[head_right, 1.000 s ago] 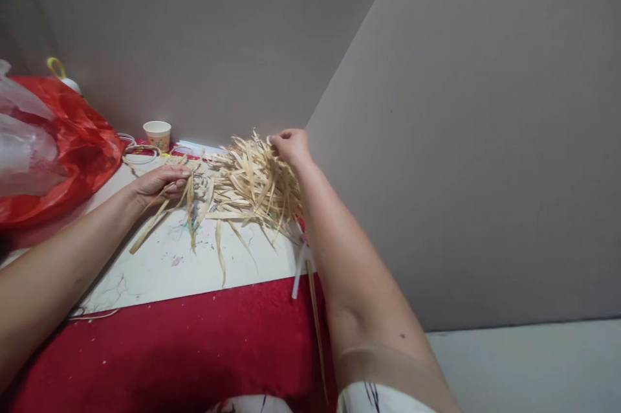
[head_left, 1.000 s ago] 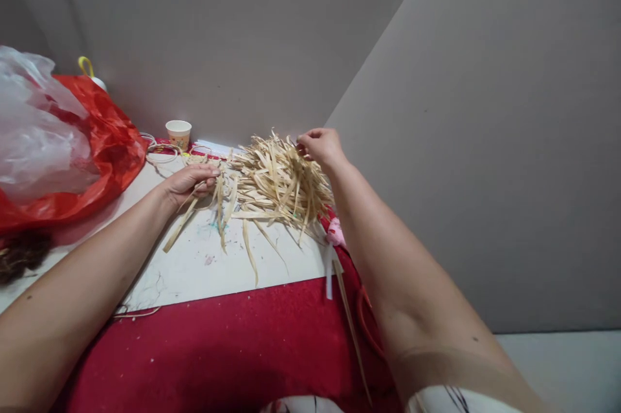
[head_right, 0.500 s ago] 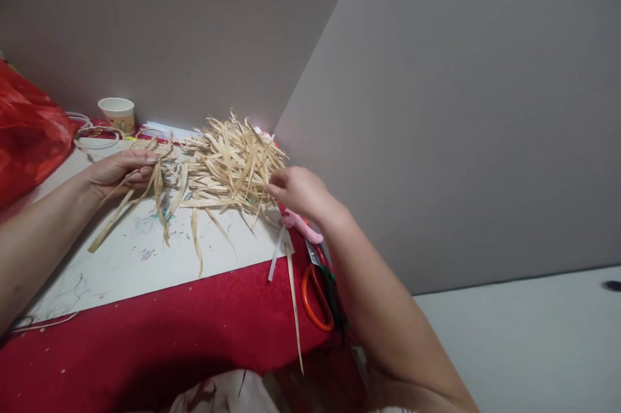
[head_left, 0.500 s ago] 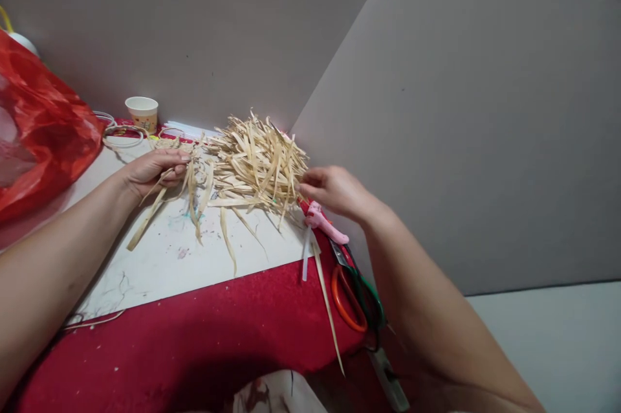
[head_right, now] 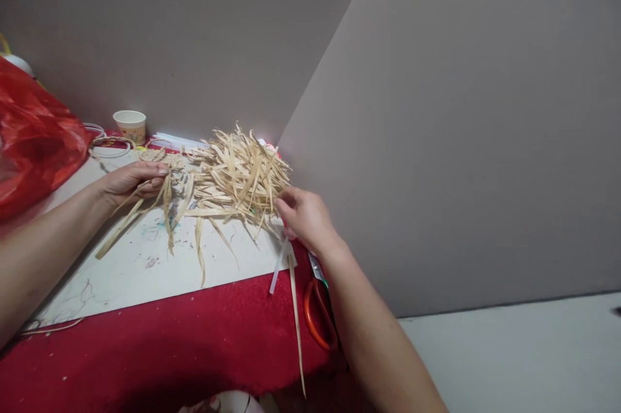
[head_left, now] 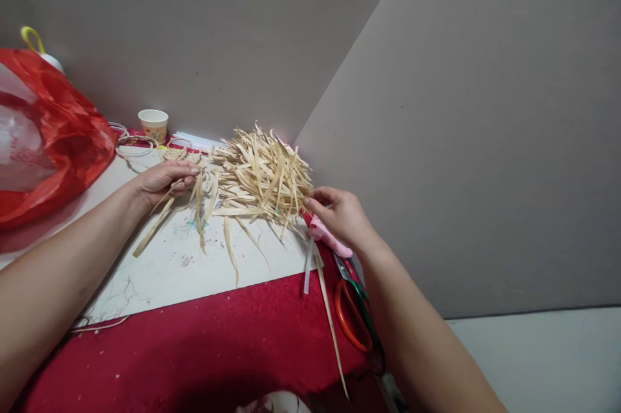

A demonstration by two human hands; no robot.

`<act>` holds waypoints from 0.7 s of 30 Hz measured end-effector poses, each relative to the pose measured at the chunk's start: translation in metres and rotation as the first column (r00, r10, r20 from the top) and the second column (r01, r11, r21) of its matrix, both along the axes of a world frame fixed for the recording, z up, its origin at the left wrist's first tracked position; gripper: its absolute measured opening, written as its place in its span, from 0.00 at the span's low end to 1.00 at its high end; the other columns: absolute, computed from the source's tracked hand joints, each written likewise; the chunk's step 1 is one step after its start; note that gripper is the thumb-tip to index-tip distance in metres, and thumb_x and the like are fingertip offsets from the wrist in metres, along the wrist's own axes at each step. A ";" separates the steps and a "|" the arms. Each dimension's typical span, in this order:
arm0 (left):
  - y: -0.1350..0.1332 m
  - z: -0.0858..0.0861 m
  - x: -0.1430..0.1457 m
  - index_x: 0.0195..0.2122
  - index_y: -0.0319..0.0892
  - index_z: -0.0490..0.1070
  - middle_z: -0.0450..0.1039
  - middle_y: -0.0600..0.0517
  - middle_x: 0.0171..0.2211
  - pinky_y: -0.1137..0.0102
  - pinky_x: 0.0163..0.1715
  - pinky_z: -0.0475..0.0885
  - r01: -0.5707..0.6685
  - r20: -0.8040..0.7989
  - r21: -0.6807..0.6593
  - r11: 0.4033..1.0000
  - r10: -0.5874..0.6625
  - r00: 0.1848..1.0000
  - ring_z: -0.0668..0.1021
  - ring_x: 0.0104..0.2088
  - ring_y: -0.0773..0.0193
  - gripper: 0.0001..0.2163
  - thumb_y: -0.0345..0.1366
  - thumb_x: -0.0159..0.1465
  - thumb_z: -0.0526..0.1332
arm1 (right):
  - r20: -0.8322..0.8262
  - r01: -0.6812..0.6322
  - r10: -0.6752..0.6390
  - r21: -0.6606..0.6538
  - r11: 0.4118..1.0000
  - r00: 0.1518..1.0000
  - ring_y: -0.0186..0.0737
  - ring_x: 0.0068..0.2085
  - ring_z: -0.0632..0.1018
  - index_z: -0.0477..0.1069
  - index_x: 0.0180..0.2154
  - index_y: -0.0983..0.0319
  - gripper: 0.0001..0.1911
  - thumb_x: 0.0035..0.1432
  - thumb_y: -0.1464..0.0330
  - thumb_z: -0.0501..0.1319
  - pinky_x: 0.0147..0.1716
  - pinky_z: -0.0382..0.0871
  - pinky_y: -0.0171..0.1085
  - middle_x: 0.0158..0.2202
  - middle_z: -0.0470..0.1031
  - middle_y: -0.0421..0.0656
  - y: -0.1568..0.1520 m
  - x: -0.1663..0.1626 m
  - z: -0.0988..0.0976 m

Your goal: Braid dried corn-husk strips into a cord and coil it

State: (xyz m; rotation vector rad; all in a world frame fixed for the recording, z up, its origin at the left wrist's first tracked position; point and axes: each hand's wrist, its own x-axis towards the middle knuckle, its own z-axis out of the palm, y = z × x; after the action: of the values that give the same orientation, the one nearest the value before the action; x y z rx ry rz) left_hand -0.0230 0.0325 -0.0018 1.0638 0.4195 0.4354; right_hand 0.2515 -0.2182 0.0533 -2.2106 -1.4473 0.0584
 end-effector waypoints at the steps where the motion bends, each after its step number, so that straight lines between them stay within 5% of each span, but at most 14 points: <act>1: 0.000 0.000 0.000 0.24 0.36 0.70 0.62 0.55 0.15 0.84 0.10 0.54 -0.002 0.003 -0.005 1.000 0.002 1.000 0.60 0.11 0.78 0.07 0.27 0.58 0.66 | 0.002 0.001 -0.001 0.033 0.999 1.000 0.40 0.31 0.75 0.76 0.32 0.60 0.12 0.58 0.61 0.57 0.31 0.63 0.36 0.30 0.79 0.44 0.014 -0.001 0.003; 5: -0.001 0.000 -0.002 0.23 0.36 0.70 0.62 0.55 0.15 0.83 0.09 0.54 -0.017 0.012 -0.021 1.000 0.018 1.000 0.59 0.11 0.79 0.08 0.27 0.56 0.67 | 0.040 0.131 -0.132 0.040 0.991 0.990 0.37 0.28 0.71 0.75 0.29 0.62 0.12 0.55 0.60 0.60 0.29 0.59 0.35 0.27 0.76 0.44 0.073 0.005 0.006; 9: -0.003 0.000 -0.003 0.23 0.35 0.71 0.64 0.54 0.15 0.83 0.10 0.54 -0.034 0.010 -0.036 0.999 0.034 0.999 0.59 0.11 0.79 0.07 0.27 0.54 0.69 | -0.106 0.199 -0.200 -0.021 0.980 0.974 0.36 0.26 0.69 0.72 0.22 0.62 0.06 0.45 0.67 0.66 0.28 0.59 0.35 0.21 0.71 0.41 0.108 0.015 -0.002; 17: 0.002 -0.004 0.001 0.22 0.36 0.69 0.63 0.55 0.15 0.82 0.10 0.53 -0.020 0.014 -0.050 0.999 0.021 1.000 0.59 0.11 0.78 0.09 0.27 0.54 0.69 | -0.383 0.180 -0.122 0.120 0.976 0.916 0.31 0.23 0.70 0.66 0.25 0.62 0.05 0.46 0.67 0.60 0.22 0.62 0.31 0.21 0.68 0.38 0.086 0.015 0.003; 21: 0.002 -0.004 0.003 0.21 0.36 0.68 0.63 0.54 0.15 0.82 0.10 0.53 -0.029 0.010 -0.038 0.999 0.029 1.000 0.59 0.11 0.79 0.10 0.28 0.54 0.69 | -0.683 0.217 0.055 0.306 0.927 0.729 0.29 0.22 0.70 0.68 0.28 0.62 0.13 0.37 0.66 0.68 0.19 0.59 0.28 0.21 0.69 0.36 0.074 0.002 0.015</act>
State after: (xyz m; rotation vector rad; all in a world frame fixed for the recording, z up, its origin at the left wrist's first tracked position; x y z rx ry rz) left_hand -0.0202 0.0344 -0.0063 1.0196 0.4326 0.4573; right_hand 0.2538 -0.1440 0.0680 -1.6621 -0.8478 0.4840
